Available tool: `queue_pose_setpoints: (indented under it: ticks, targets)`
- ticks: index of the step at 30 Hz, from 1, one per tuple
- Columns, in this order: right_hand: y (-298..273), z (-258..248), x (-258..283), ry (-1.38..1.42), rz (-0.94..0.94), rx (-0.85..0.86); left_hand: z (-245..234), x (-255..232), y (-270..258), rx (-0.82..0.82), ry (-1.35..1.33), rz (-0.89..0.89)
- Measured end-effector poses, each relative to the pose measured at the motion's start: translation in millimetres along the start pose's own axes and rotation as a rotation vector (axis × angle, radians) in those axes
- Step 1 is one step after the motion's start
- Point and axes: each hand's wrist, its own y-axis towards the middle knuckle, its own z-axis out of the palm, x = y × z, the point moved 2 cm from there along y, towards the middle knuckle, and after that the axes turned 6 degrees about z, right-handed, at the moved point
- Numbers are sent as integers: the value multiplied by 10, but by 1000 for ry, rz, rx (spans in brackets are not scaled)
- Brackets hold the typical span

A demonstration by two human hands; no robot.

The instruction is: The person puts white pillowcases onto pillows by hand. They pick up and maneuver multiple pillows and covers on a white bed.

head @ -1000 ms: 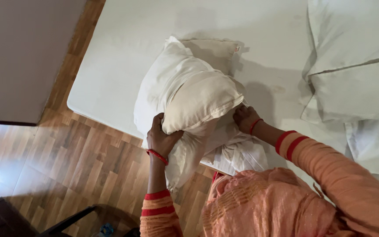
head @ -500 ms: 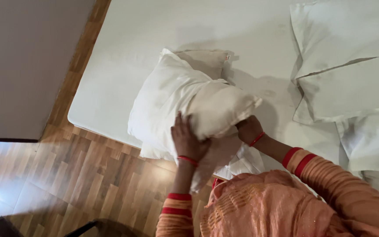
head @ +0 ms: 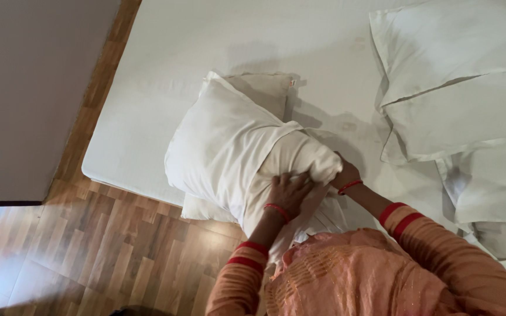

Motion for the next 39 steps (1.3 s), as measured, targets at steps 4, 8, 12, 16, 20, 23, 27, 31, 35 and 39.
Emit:
queue_pose_setpoints:
  ticks: [4,8,12,16,20,23,27,31,35,39]
  targets:
    - [-168,4,105,199,-289,-157,7,112,-152,24,-16,-37]
    - [-278,-4,174,353,-254,-146,-4,106,-36,74,10,-72]
    - [-389,-67,312,382,-311,-111,14,126,48,205,47,-99]
    - [-510,-79,570,334,-474,-65,225,145,264,323,96,-143]
    - [-598,-43,842,414,-609,10,449,159,451,455,191,-126]
    - [-608,38,852,457,-563,72,564,312,617,402,141,-175]
    - [-409,241,621,878,-448,210,524,600,830,311,-3,-214]
    - [-228,285,356,1125,-124,353,251,710,686,8,-346,-272]
    - [-6,347,375,1384,-15,400,66,498,215,-344,-418,-327]
    - [202,242,406,1602,77,403,22,207,-461,-334,-322,-217]
